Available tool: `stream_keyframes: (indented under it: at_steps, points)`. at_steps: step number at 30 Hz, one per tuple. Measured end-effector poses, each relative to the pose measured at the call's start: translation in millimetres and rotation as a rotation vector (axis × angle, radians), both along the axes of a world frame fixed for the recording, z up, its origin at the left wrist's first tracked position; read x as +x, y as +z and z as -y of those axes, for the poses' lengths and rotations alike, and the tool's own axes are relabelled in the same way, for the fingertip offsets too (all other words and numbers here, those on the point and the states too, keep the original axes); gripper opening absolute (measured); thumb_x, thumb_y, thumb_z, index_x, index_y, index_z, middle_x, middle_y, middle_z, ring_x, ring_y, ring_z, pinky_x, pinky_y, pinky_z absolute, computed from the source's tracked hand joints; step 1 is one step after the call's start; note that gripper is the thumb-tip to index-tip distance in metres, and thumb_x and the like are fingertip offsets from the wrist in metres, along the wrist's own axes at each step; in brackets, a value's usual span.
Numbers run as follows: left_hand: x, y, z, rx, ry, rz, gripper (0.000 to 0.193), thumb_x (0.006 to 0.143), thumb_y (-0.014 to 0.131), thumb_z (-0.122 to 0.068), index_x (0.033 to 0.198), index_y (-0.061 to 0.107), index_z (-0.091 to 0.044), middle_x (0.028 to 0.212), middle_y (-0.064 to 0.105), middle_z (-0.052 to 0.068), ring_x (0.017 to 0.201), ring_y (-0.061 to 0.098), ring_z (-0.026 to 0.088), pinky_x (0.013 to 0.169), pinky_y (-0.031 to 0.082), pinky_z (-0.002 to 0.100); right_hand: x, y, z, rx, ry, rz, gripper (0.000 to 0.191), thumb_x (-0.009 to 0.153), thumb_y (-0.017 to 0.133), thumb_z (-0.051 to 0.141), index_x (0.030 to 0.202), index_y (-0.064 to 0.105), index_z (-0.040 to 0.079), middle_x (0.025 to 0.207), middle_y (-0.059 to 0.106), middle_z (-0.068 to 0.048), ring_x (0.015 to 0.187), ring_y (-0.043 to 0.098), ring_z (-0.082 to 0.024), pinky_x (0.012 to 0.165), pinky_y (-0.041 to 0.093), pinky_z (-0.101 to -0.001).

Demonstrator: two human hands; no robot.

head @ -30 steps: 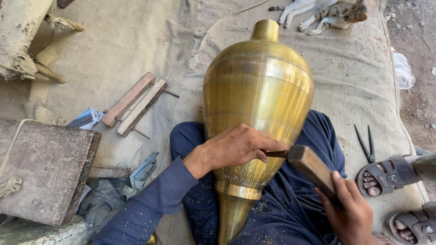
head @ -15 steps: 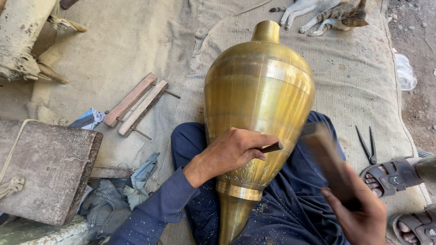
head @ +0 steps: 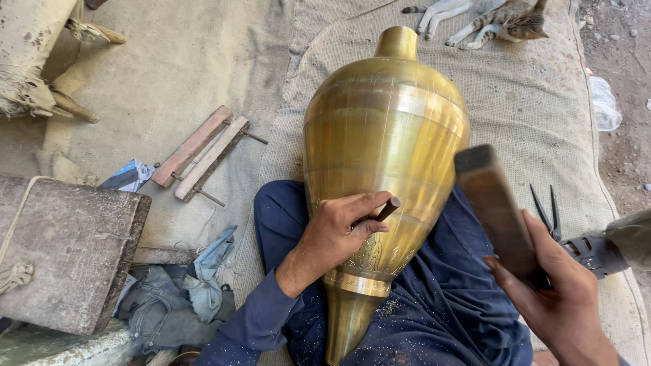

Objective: The person sits on a floor mat and uses a chisel and hammer to engrave a decorative pattern onto a large brass vessel. They repeatedly tap the chisel with the hammer to create fine lines and details on the metal surface.

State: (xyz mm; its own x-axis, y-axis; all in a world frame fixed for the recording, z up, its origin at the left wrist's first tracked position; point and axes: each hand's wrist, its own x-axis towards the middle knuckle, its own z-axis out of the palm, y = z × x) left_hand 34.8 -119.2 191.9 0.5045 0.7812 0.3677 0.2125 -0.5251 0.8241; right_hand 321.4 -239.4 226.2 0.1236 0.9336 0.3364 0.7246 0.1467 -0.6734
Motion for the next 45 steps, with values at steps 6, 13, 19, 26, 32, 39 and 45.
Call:
stream_keyframes:
  at_steps: [6, 13, 19, 26, 32, 39, 45]
  points:
    - [1, -8, 8, 0.014, 0.07, 0.075, 0.046, 0.09, 0.077, -0.005, 0.134, 0.064, -0.01, 0.11, 0.077, 0.011, 0.094, 0.079, 0.019, 0.082, 0.066, 0.03, -7, 37, -15, 0.03, 0.095, 0.13, 0.072, 0.079, 0.076, 0.019, 0.147, 0.054, 0.018, 0.126, 0.067, -0.011, 0.099, 0.071, -0.02, 0.08, 0.061, -0.0339]
    - [2, -16, 18, 0.008, 0.156, 0.099, 0.054, 0.087, 0.081, -0.007, 0.137, 0.063, -0.013, 0.102, 0.076, 0.01, 0.088, 0.078, 0.016, 0.076, 0.064, 0.028, -6, 54, -15, -0.276, 0.182, 0.552, 0.07, 0.088, 0.066, 0.04, 0.153, 0.041, 0.036, 0.108, 0.065, 0.003, 0.082, 0.071, -0.013, 0.069, 0.061, -0.0308]
    - [7, -27, 28, -0.098, 0.331, 0.271, 0.043, 0.091, 0.082, -0.009, 0.13, 0.064, -0.006, 0.092, 0.077, 0.007, 0.082, 0.078, 0.013, 0.071, 0.065, 0.027, -6, 61, -28, -0.542, 0.11, 0.841, 0.075, 0.084, 0.069, 0.047, 0.152, 0.039, 0.046, 0.096, 0.067, 0.009, 0.066, 0.071, -0.011, 0.062, 0.061, -0.0316]
    - [32, -45, 48, -0.075, 0.544, 0.42, 0.039, 0.096, 0.075, -0.009, 0.129, 0.057, 0.001, 0.094, 0.075, 0.009, 0.082, 0.075, 0.013, 0.067, 0.064, 0.024, -19, 53, -53, -0.543, 0.186, 1.121, 0.068, 0.096, 0.057, 0.045, 0.158, 0.031, 0.042, 0.091, 0.063, 0.003, 0.07, 0.066, -0.011, 0.062, 0.06, -0.029]
    - [42, -53, 51, -0.036, 0.633, 0.459, 0.046, 0.096, 0.073, -0.009, 0.135, 0.052, 0.003, 0.09, 0.072, 0.007, 0.078, 0.072, 0.011, 0.062, 0.061, 0.021, -22, 69, -46, -0.232, 0.33, 0.896, 0.074, 0.087, 0.063, 0.045, 0.155, 0.037, 0.037, 0.095, 0.066, -0.001, 0.071, 0.066, -0.016, 0.06, 0.059, -0.0339]
    - [37, -61, 49, -0.045, 0.651, 0.399, 0.025, 0.097, 0.076, -0.012, 0.114, 0.062, 0.0, 0.08, 0.075, 0.004, 0.067, 0.074, 0.008, 0.056, 0.058, 0.021, -38, 94, -33, -0.054, 0.359, 1.106, 0.075, 0.087, 0.061, 0.034, 0.157, 0.039, 0.047, 0.1, 0.069, 0.0, 0.08, 0.071, -0.016, 0.068, 0.062, -0.0353]
    - [33, -50, 46, -0.04, 0.578, 0.362, 0.023, 0.097, 0.076, -0.011, 0.117, 0.067, -0.003, 0.089, 0.077, 0.006, 0.079, 0.077, 0.01, 0.064, 0.065, 0.023, -32, 93, -35, 0.004, 0.361, 0.982, 0.068, 0.086, 0.059, 0.036, 0.151, 0.043, 0.04, 0.098, 0.07, -0.002, 0.078, 0.07, -0.018, 0.062, 0.059, -0.0366]
